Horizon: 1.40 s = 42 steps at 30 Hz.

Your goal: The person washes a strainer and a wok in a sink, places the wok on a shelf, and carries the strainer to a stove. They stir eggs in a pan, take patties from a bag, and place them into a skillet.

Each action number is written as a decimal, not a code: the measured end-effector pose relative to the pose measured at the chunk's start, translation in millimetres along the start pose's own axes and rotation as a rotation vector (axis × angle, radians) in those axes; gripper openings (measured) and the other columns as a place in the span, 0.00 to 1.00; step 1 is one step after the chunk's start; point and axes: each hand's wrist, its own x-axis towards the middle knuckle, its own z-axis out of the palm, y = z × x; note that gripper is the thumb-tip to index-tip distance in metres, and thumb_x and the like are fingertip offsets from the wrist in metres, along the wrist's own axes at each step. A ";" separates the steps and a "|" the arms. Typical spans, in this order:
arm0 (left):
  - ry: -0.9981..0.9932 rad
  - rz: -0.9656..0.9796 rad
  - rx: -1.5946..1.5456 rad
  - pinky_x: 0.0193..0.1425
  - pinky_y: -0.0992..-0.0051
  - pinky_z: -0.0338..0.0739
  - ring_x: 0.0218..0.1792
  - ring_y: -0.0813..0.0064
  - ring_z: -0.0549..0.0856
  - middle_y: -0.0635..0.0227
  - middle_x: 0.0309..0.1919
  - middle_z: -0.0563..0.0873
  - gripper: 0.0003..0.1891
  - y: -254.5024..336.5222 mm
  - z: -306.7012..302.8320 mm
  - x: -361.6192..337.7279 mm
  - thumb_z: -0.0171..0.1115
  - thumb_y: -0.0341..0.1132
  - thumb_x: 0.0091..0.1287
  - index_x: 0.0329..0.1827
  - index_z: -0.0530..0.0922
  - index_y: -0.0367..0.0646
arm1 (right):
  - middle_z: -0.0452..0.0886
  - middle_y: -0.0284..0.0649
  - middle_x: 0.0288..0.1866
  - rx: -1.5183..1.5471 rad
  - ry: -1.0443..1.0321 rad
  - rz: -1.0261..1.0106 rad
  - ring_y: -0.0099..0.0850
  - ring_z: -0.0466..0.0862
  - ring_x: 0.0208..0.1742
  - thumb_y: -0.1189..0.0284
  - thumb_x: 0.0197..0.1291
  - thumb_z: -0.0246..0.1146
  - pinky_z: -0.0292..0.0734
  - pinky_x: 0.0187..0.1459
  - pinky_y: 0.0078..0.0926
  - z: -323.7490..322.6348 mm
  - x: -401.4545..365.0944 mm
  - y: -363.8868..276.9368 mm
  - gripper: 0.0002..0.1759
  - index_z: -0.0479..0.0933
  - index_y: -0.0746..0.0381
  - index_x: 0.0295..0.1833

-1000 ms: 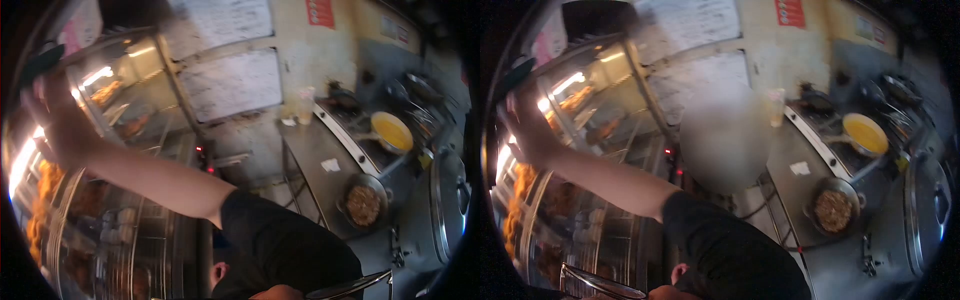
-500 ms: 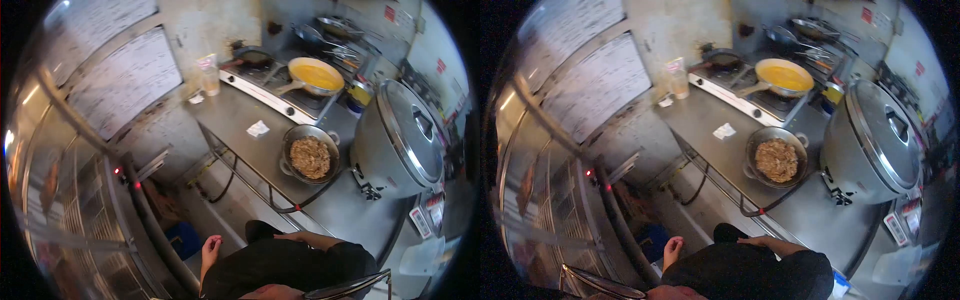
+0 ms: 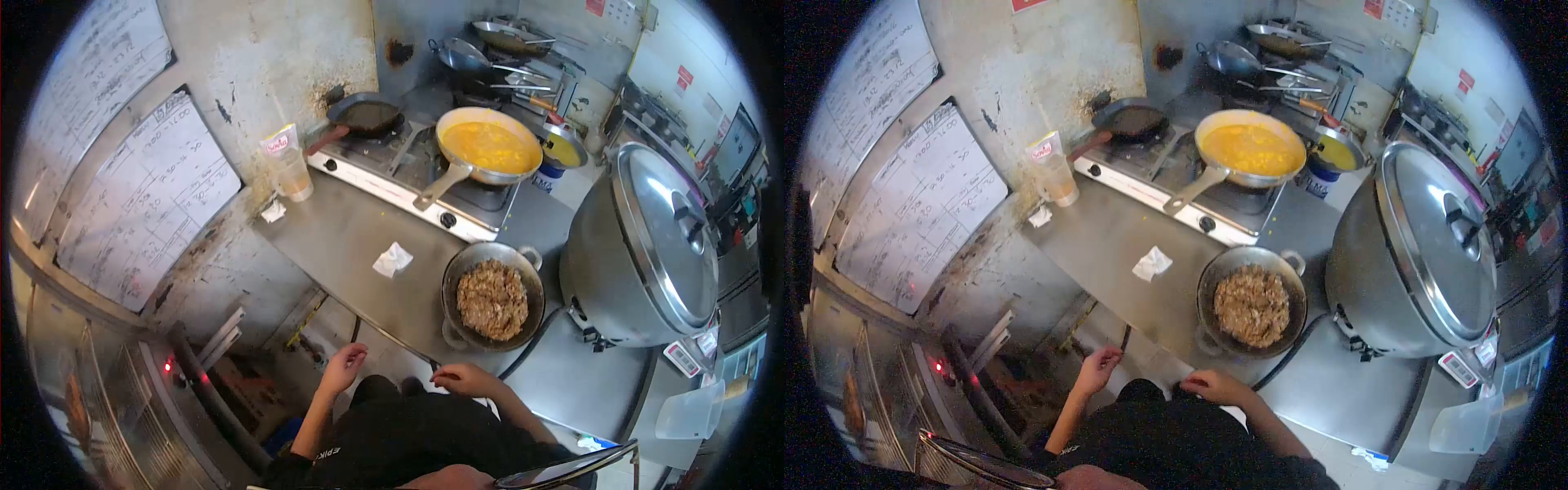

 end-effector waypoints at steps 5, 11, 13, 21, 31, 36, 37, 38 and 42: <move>-0.164 0.198 0.108 0.44 0.75 0.73 0.39 0.74 0.80 0.65 0.36 0.81 0.09 25.7 -8.5 97.0 0.55 0.31 0.62 0.44 0.75 0.40 | 0.80 0.33 0.33 0.212 0.288 0.115 0.19 0.77 0.33 0.68 0.60 0.55 0.72 0.31 0.16 -16.3 -10.5 -17.6 0.12 0.75 0.63 0.46; -0.326 0.240 0.147 0.45 0.76 0.74 0.38 0.77 0.80 0.65 0.37 0.81 0.10 38.0 -33.1 200.6 0.57 0.34 0.61 0.44 0.76 0.40 | 0.78 0.33 0.26 0.414 0.628 0.109 0.20 0.76 0.27 0.74 0.62 0.53 0.71 0.27 0.17 -24.5 18.6 -44.4 0.08 0.76 0.64 0.42; -0.382 0.241 0.164 0.45 0.76 0.74 0.38 0.77 0.80 0.65 0.37 0.81 0.10 41.5 -38.9 229.9 0.57 0.34 0.62 0.43 0.76 0.40 | 0.78 0.33 0.25 0.347 0.705 0.205 0.19 0.75 0.26 0.72 0.60 0.55 0.71 0.29 0.20 -37.9 38.6 -55.3 0.08 0.77 0.63 0.38; -0.293 0.343 -0.189 0.40 0.82 0.73 0.34 0.82 0.79 0.69 0.31 0.80 0.07 67.6 -66.0 326.9 0.56 0.30 0.62 0.41 0.76 0.37 | 0.77 0.48 0.30 -0.374 1.003 -0.181 0.45 0.78 0.27 0.72 0.56 0.54 0.74 0.31 0.34 -128.1 239.4 -156.5 0.10 0.74 0.64 0.42; -0.226 0.246 -0.227 0.42 0.80 0.74 0.34 0.81 0.79 0.68 0.30 0.80 0.06 41.4 -121.8 325.1 0.55 0.29 0.63 0.39 0.75 0.37 | 0.69 0.53 0.51 -0.707 1.220 0.739 0.46 0.75 0.47 0.77 0.55 0.48 0.78 0.38 0.34 -229.4 389.0 -53.3 0.24 0.60 0.64 0.60; -0.220 0.211 -0.277 0.41 0.80 0.73 0.32 0.80 0.77 0.70 0.29 0.78 0.04 51.4 -119.6 326.2 0.53 0.28 0.63 0.37 0.74 0.37 | 0.70 0.62 0.45 -0.672 0.960 0.712 0.43 0.78 0.44 0.74 0.51 0.53 0.78 0.40 0.27 -195.0 368.1 -111.5 0.31 0.55 0.83 0.57; -0.232 0.221 -0.279 0.41 0.80 0.73 0.32 0.80 0.77 0.70 0.29 0.78 0.04 59.2 -115.6 328.0 0.53 0.28 0.63 0.37 0.74 0.37 | 0.71 0.63 0.42 -0.801 0.883 0.634 0.42 0.79 0.43 0.73 0.50 0.55 0.78 0.41 0.27 -188.6 358.1 -109.2 0.32 0.56 0.86 0.55; -0.284 0.212 -0.347 0.42 0.78 0.73 0.32 0.79 0.78 0.69 0.30 0.78 0.05 69.5 -110.6 329.1 0.52 0.29 0.64 0.37 0.74 0.37 | 0.73 0.62 0.41 -0.830 0.807 0.589 0.41 0.80 0.40 0.74 0.49 0.54 0.78 0.39 0.28 -184.9 331.9 -142.1 0.30 0.57 0.85 0.54; -0.562 0.080 -0.473 0.43 0.73 0.76 0.34 0.74 0.80 0.65 0.33 0.80 0.11 108.8 -71.3 329.7 0.49 0.36 0.67 0.39 0.75 0.37 | 0.76 0.54 0.35 -0.893 0.932 0.471 0.44 0.80 0.30 0.77 0.48 0.52 0.77 0.33 0.37 -201.0 211.9 -248.0 0.22 0.67 0.68 0.53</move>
